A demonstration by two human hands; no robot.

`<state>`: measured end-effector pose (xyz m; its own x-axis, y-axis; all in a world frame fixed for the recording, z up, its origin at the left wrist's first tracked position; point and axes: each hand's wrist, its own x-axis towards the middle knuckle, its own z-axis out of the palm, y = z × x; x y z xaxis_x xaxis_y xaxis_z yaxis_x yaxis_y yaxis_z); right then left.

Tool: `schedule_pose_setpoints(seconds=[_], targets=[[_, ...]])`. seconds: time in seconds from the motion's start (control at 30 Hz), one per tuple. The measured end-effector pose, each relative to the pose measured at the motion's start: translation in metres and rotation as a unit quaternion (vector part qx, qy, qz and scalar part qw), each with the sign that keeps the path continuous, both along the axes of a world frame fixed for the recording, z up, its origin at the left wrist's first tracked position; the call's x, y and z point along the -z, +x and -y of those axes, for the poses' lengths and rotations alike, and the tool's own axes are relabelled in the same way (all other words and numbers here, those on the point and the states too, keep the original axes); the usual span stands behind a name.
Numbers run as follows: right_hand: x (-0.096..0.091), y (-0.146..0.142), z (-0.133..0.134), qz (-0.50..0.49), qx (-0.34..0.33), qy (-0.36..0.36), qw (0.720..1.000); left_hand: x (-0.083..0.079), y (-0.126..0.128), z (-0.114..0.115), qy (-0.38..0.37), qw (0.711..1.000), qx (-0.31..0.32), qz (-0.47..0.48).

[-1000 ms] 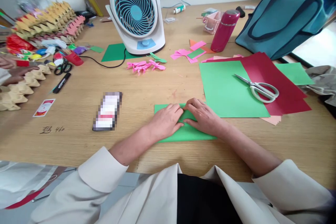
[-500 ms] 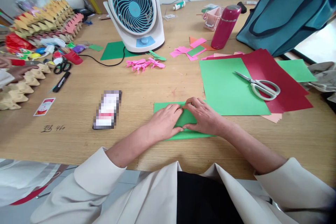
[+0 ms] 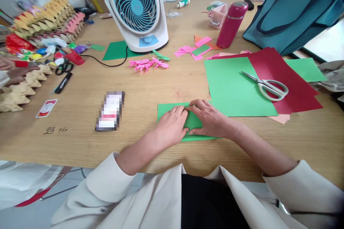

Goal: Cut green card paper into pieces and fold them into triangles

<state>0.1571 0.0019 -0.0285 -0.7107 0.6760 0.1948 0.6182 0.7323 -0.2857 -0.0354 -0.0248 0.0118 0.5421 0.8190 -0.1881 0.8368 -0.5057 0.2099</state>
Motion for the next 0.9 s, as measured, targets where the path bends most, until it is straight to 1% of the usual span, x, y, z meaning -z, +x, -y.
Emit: schedule_pose_setpoints(seconds=[0.13, 0.27, 0.37, 0.5, 0.57, 0.6, 0.7, 0.77, 0.83, 0.9], targets=[[0.0, -0.001, 0.001, -0.016, 0.001, -0.012, 1.0, 0.018, 0.011, 0.009, 0.037, 0.998, -0.043, 0.012], [-0.001, 0.0, 0.002, -0.018, 0.001, -0.027, 0.999, 0.033, 0.012, 0.015, 0.024, 0.996, -0.067, 0.049], [-0.004, 0.004, 0.001, -0.024, -0.003, -0.051, 0.998, 0.036, 0.009, 0.017, 0.013, 0.995, -0.068, 0.066], [-0.012, 0.005, -0.009, -0.045, -0.008, -0.115, 0.992, 0.034, 0.007, 0.018, -0.005, 0.995, -0.062, 0.074], [-0.017, -0.003, -0.015, -0.036, 0.023, -0.134, 0.99, 0.032, 0.007, 0.018, -0.018, 0.995, -0.061, 0.075], [-0.019, -0.01, -0.017, -0.021, 0.051, -0.135, 0.989, 0.031, 0.007, 0.018, -0.024, 0.995, -0.061, 0.073], [-0.022, -0.035, -0.021, 0.04, 0.156, -0.112, 0.981, 0.029, 0.008, 0.018, -0.033, 0.995, -0.068, 0.071], [-0.02, -0.05, -0.02, 0.055, 0.205, -0.095, 0.973, 0.028, 0.009, 0.019, -0.034, 0.994, -0.073, 0.073], [-0.016, -0.059, -0.017, 0.055, 0.231, -0.082, 0.968, 0.028, 0.008, 0.02, -0.032, 0.994, -0.075, 0.073], [-0.011, -0.061, -0.015, 0.054, 0.243, -0.07, 0.966, 0.028, 0.008, 0.021, -0.029, 0.994, -0.073, 0.07]])
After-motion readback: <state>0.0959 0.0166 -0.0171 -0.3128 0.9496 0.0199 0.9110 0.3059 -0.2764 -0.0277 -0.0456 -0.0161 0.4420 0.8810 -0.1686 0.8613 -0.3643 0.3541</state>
